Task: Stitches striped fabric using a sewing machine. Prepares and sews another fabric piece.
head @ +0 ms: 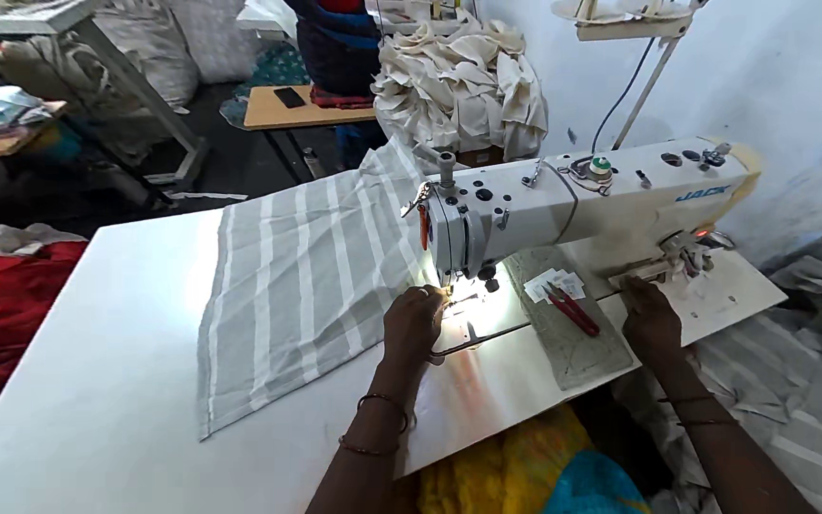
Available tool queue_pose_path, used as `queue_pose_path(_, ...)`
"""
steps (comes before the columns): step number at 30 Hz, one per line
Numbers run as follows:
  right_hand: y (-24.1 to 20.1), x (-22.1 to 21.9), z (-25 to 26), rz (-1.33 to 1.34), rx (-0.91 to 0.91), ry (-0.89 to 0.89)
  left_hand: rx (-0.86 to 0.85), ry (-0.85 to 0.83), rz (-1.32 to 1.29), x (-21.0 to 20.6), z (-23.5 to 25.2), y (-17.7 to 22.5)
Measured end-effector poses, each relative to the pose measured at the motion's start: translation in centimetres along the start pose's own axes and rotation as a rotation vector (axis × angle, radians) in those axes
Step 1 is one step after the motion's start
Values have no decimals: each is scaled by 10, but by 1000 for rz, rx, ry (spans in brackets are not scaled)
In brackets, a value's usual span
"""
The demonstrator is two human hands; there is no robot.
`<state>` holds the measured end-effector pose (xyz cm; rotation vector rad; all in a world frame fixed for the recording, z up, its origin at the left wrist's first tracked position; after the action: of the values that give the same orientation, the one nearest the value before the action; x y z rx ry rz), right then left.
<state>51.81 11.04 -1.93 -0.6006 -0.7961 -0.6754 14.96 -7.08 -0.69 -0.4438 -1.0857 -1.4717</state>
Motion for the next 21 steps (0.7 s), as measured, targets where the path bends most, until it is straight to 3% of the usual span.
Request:
queue_pose_path(5, -3, 9, -2, -25, -38, 118, 25, 31, 165, 1, -7, 12)
queue_pose_path(9, 2, 43, -34, 319, -424, 73, 69, 8, 137, 17, -46, 21)
queue_pose_path(11, -8, 78, -74, 320, -452, -190, 51, 19, 111, 26, -73, 21)
queue_pose_path(15, -26, 118, -209, -165, -453, -1267, 86, -14, 69, 44, -104, 19)
queue_pose_path(16, -27, 125, -245, -242, -493, -1370, 98, -30, 50, 45, -105, 18)
queue_pose_path(18, -27, 137, -289, -327, -505, -1331, 130, -66, 4, 44, -103, 16)
queue_pose_path(21, -36, 153, -271, -249, -444, -1233, 141, -70, -20, 45, -103, 17)
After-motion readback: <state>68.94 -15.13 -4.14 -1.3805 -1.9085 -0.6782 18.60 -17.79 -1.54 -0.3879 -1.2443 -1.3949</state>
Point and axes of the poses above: each hand's wrist, its own z-axis towards the middle knuckle, its own x-axis out of the back of the hand, y = z × x, the point moved 4 cm from there along z, towards the middle knuckle, and after that the axes turned 5 degrees about x, right-handed, at the moved point
